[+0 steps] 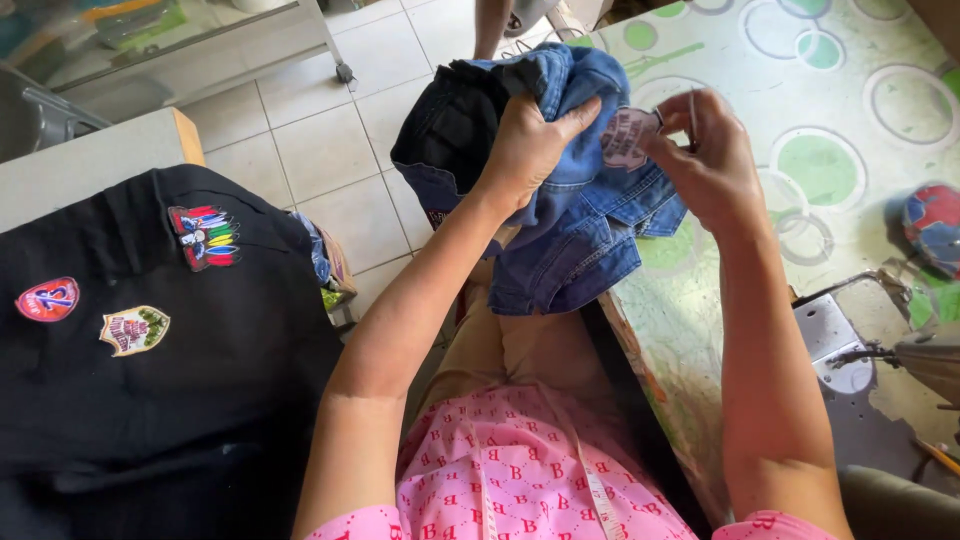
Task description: Using scissors to remove decorative patches from a denim garment and arranging them on a black vest.
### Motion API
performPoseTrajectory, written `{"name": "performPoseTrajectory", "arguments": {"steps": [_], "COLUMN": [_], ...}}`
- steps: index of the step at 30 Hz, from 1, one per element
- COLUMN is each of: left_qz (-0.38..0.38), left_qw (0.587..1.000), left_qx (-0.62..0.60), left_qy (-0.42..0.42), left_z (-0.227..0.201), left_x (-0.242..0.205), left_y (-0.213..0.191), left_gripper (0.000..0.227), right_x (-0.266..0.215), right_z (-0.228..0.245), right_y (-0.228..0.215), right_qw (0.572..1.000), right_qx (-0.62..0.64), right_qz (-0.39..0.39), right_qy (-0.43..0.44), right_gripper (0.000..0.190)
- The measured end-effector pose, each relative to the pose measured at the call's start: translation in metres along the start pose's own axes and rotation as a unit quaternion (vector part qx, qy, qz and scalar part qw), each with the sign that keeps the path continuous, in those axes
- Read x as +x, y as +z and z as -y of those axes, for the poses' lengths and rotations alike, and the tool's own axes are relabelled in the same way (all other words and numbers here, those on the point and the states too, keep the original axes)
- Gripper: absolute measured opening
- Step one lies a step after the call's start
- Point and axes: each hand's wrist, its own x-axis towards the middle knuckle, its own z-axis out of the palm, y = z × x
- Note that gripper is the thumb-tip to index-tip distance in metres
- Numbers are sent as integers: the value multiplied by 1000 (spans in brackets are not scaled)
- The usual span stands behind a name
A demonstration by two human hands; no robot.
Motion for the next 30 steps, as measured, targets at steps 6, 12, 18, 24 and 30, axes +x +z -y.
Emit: {"name": "performPoseTrajectory", "arguments": {"steps": [6, 12, 18, 24, 30], "left_qz": [46, -38, 3, -2, -30], "left_qw": [995, 983, 981, 968, 989], "left_qx": [88, 160, 186, 248, 143], "left_qy": [-16, -77, -56, 36, 26], "left_z": [20, 43, 18, 52, 65], "left_x": [6, 20, 13, 24, 29], "left_y": [-5, 0, 1, 9, 20], "left_gripper": [26, 54, 71, 46, 46], "right_x": [-1, -4, -6, 0, -4], "right_z": [7, 2, 6, 8, 3], "right_y": [12, 22, 25, 28, 56], "right_qw": [998, 973, 970, 980, 986], "right_qx": [9, 204, 225, 148, 127], "right_qz": [4, 107, 87, 102, 77], "right_qy": [-58, 6, 30, 82, 71], "right_gripper": [11, 15, 16, 37, 34]}}
